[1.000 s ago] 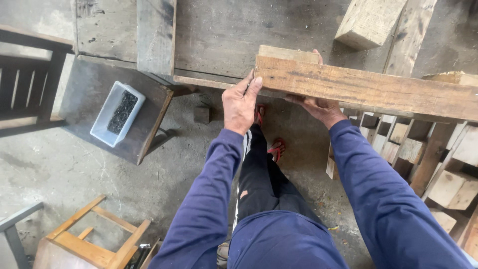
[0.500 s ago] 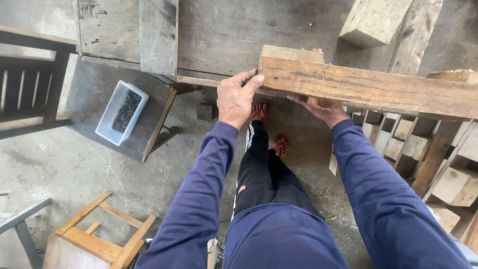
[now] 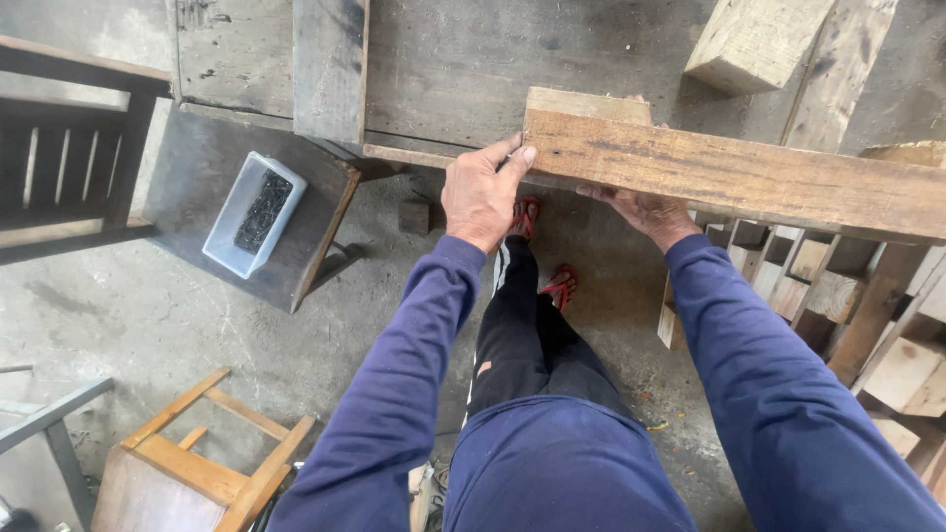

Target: The person hammers nails into wooden planks and blocks on a workbench. They repeatedly position the wood, drive nails with a hammer, and adjust the pieces before moving them aside.

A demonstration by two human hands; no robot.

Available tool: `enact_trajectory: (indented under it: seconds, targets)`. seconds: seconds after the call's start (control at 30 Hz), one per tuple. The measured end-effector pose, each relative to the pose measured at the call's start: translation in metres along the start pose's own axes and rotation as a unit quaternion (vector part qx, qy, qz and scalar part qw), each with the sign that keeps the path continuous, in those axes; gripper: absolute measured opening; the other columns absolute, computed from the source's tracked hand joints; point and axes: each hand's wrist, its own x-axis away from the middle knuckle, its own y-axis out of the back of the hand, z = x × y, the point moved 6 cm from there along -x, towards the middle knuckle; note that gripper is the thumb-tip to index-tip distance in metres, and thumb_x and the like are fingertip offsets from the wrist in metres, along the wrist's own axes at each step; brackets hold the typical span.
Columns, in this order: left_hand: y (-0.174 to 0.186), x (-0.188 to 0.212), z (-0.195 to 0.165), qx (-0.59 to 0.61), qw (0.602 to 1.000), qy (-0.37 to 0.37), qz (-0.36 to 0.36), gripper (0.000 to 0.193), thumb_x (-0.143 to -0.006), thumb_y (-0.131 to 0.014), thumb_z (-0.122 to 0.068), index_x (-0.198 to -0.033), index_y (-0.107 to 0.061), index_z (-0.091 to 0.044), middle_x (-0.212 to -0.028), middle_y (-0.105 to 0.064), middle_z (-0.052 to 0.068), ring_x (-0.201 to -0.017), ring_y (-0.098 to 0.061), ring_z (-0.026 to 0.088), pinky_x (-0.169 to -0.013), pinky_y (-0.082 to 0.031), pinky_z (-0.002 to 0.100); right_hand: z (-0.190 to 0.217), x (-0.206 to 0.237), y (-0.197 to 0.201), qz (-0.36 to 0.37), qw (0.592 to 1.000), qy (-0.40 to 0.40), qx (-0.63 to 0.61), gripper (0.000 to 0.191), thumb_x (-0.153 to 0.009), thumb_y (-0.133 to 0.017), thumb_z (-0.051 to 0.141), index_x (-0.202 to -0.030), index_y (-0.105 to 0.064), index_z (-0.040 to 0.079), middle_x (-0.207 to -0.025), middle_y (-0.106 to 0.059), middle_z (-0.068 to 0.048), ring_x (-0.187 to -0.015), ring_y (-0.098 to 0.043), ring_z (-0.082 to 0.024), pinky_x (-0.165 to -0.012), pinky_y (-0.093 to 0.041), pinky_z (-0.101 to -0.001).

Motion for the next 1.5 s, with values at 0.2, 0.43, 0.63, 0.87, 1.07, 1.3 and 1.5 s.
enact_trajectory:
  seconds: [0.2,0.43,0.63,0.87,1.07,1.3,1.5]
  targets:
    - [0.006,-0.004,-0.021,-0.267,0.937,-0.225,0.005,0.07,-0.091,-0.073,-0.054,-0.145,-0.06,-0.012,-0.072,-0.066,0.004,-0.065,-0.062,0.018,-0.06,-0.051,0.037,0.019,0.001,-0.012,0.01,0.956,0.115,0.268,0.096,-0.1,-0.048,0.073,-0.171,-0.009,0.02,-0.174,-0.036,0.0,-0.161,-0.032,-0.019,-0.135,-0.017,-0.041]
    - [-0.022,-0.022,-0.057,-0.441,0.789,-0.398,0.157,0.1,-0.074,-0.077,-0.061,-0.148,-0.047,0.0,-0.061,-0.058,0.002,-0.051,-0.057,0.014,-0.042,-0.05,0.029,0.031,0.012,-0.012,-0.103,0.691,0.176,0.693,0.107,-0.086,-0.072,0.075,-0.162,-0.014,0.026,-0.163,-0.04,-0.012,-0.147,-0.039,-0.026,-0.127,-0.025,-0.0411]
    - [-0.034,-0.026,-0.069,-0.449,0.787,-0.364,0.215,0.074,-0.076,-0.086,-0.05,-0.118,-0.055,0.002,-0.07,-0.069,0.01,-0.062,-0.072,0.025,-0.052,-0.059,0.036,0.022,0.007,-0.005,-0.065,0.82,0.13,0.554,0.104,-0.088,-0.075,0.068,-0.166,-0.02,0.026,-0.167,-0.041,-0.009,-0.15,-0.039,-0.024,-0.129,-0.025,-0.0396]
    - [-0.039,-0.026,-0.069,-0.444,0.779,-0.384,0.221,0.065,-0.075,-0.088,-0.043,-0.108,-0.056,0.002,-0.073,-0.07,0.012,-0.068,-0.074,0.027,-0.056,-0.062,0.036,0.019,0.008,-0.005,-0.043,0.931,0.112,0.345,0.109,-0.085,-0.075,0.063,-0.161,-0.01,0.02,-0.156,-0.044,-0.01,-0.142,-0.044,-0.027,-0.122,-0.035,-0.0419]
    - [-0.042,-0.028,-0.063,-0.446,0.777,-0.377,0.232,0.067,-0.076,-0.087,-0.041,-0.113,-0.056,0.004,-0.071,-0.07,0.012,-0.065,-0.073,0.027,-0.054,-0.062,0.036,0.008,0.006,0.0,-0.027,0.997,0.03,-0.071,0.095,-0.092,-0.064,0.062,-0.162,-0.01,0.027,-0.16,-0.039,-0.007,-0.146,-0.045,-0.031,-0.112,-0.049,-0.0506]
    - [-0.041,-0.025,-0.064,-0.447,0.777,-0.389,0.214,0.072,-0.076,-0.087,-0.041,-0.119,-0.054,0.007,-0.069,-0.07,0.012,-0.064,-0.073,0.026,-0.053,-0.061,0.035,0.006,0.005,0.001,-0.037,0.992,0.01,-0.121,0.091,-0.09,-0.058,0.068,-0.161,-0.013,0.031,-0.162,-0.032,-0.008,-0.148,-0.043,-0.033,-0.109,-0.049,-0.0564]
    - [-0.039,-0.027,-0.059,-0.445,0.787,-0.348,0.249,0.085,-0.078,-0.083,-0.05,-0.13,-0.049,0.007,-0.074,-0.07,0.012,-0.065,-0.073,0.026,-0.055,-0.06,0.036,0.011,0.003,-0.002,-0.033,0.996,0.018,-0.087,0.09,-0.092,-0.054,0.07,-0.162,-0.014,0.03,-0.163,-0.031,-0.01,-0.148,-0.043,-0.033,-0.114,-0.05,-0.0588]
